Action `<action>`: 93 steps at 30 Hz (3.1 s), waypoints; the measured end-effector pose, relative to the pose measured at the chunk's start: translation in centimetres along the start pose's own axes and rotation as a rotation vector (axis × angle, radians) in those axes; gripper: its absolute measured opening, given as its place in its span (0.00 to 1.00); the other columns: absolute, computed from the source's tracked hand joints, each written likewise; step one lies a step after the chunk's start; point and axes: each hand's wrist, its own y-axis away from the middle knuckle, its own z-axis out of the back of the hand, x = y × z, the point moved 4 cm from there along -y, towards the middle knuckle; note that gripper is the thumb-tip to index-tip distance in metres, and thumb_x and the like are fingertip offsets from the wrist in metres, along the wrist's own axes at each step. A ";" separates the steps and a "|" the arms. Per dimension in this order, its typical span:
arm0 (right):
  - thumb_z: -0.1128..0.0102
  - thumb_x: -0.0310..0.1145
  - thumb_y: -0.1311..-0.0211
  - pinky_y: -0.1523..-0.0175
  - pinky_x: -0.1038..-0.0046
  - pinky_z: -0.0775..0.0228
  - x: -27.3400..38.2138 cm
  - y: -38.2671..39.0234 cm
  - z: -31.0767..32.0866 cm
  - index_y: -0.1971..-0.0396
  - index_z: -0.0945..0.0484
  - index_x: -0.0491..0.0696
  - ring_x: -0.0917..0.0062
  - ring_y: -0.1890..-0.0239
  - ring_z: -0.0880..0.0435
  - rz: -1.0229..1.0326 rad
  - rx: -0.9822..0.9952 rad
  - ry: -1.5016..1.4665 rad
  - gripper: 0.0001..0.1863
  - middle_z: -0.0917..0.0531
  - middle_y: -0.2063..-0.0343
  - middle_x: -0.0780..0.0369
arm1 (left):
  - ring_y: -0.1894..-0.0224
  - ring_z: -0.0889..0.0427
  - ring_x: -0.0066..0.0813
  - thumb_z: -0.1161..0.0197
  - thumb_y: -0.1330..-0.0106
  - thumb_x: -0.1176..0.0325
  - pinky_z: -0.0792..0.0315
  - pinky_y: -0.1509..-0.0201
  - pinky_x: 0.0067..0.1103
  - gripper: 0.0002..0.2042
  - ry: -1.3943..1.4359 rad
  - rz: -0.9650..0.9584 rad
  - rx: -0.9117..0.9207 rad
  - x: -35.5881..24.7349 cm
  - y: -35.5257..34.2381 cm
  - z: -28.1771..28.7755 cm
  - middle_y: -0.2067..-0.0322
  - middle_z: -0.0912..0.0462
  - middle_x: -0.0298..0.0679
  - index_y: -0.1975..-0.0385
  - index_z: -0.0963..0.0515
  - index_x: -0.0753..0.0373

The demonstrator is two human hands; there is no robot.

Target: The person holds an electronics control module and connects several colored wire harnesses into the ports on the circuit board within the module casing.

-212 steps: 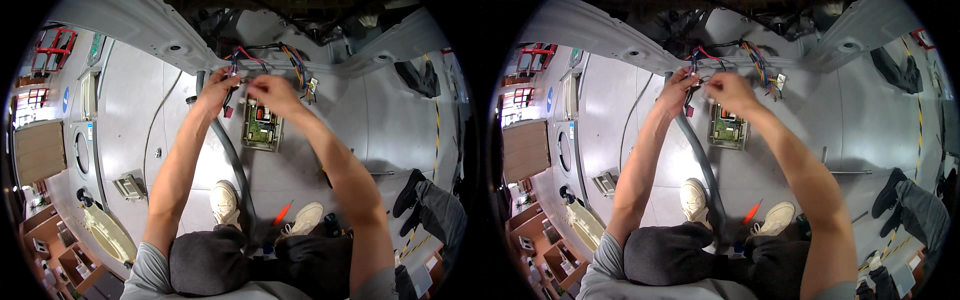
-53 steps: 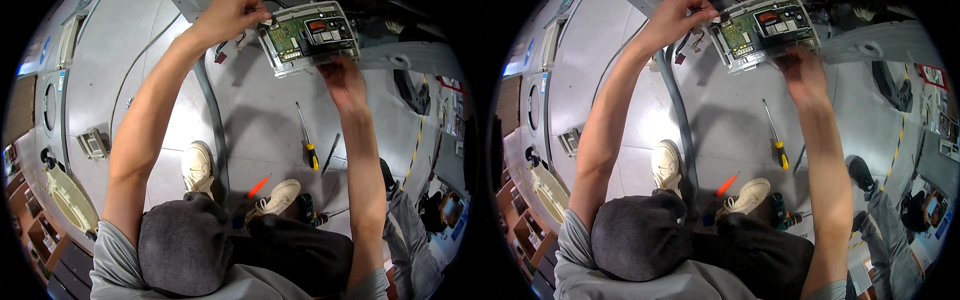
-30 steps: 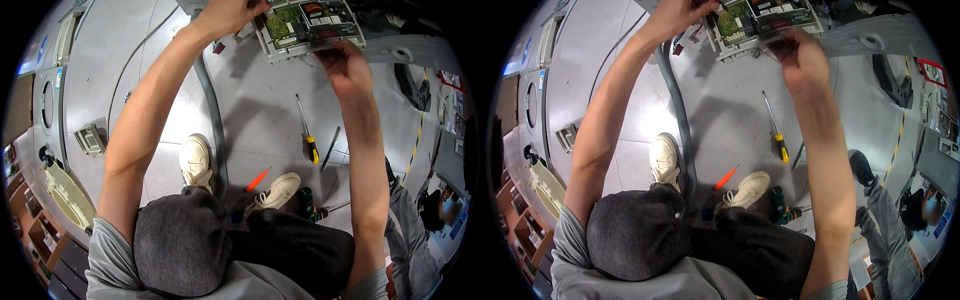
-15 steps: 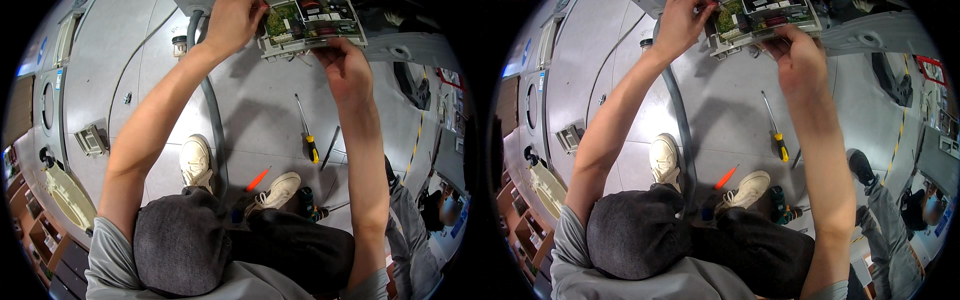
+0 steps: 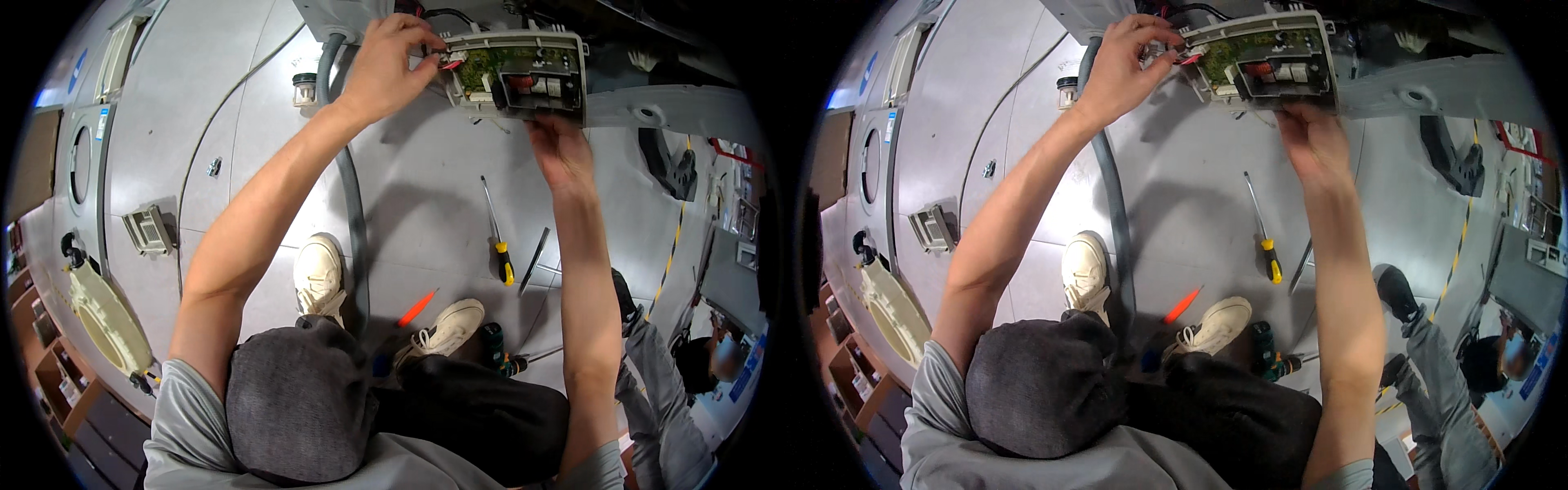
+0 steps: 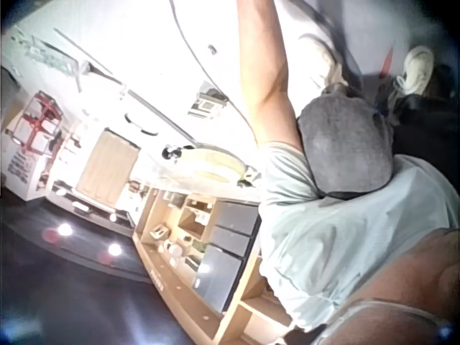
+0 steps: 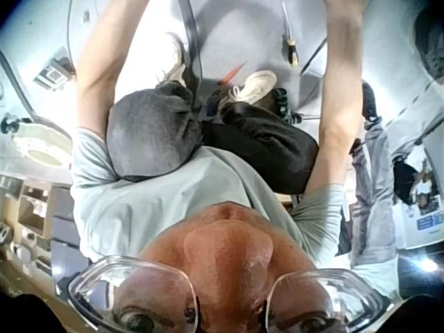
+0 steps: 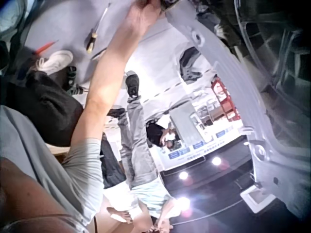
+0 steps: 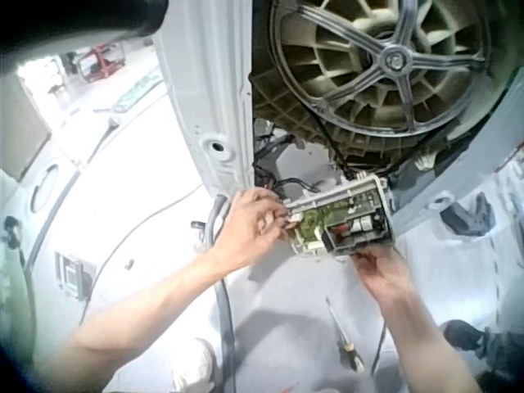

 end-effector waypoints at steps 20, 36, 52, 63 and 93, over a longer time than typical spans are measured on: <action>0.57 0.06 0.57 0.32 0.60 0.43 -1.1 -2.7 1.0 0.46 0.32 0.43 0.63 0.39 0.35 -0.027 0.334 0.011 0.33 0.30 0.45 0.57 | 0.52 0.31 0.35 0.37 0.41 0.62 0.34 0.46 0.26 0.20 0.021 -0.062 0.296 1.4 -1.8 -1.2 0.56 0.21 0.38 0.48 0.25 0.58; 0.57 0.09 0.56 0.35 0.57 0.39 -1.3 -2.6 0.6 0.50 0.30 0.40 0.62 0.45 0.28 -0.025 0.332 0.078 0.28 0.25 0.50 0.53 | 0.62 0.20 0.42 0.37 0.44 0.67 0.27 0.55 0.30 0.19 -0.031 -0.044 0.406 0.9 -2.6 -0.7 0.66 0.19 0.48 0.52 0.25 0.64; 0.56 0.09 0.54 0.34 0.56 0.39 -0.6 -2.1 -0.4 0.47 0.32 0.41 0.62 0.43 0.29 -0.037 0.259 0.228 0.29 0.28 0.47 0.55 | 0.67 0.21 0.50 0.39 0.45 0.69 0.28 0.63 0.34 0.13 0.068 -0.016 0.585 -0.7 -4.4 0.9 0.69 0.22 0.55 0.63 0.26 0.70; 0.55 0.15 0.48 0.40 0.55 0.33 -0.9 -0.3 2.2 0.56 0.30 0.38 0.61 0.52 0.25 -0.147 -0.004 0.138 0.17 0.24 0.57 0.52 | 0.69 0.21 0.30 0.41 0.39 0.69 0.28 0.63 0.24 0.10 0.127 0.405 -0.056 3.5 -1.6 3.4 0.68 0.19 0.43 0.61 0.23 0.68; 0.49 0.14 0.48 0.44 0.60 0.28 -1.6 1.5 1.9 0.59 0.28 0.40 0.67 0.54 0.24 -0.168 -0.007 0.139 0.15 0.22 0.59 0.57 | 0.69 0.19 0.39 0.32 0.45 0.57 0.28 0.66 0.30 0.22 0.021 0.481 0.017 4.3 2.3 -0.3 0.70 0.18 0.43 0.59 0.30 0.65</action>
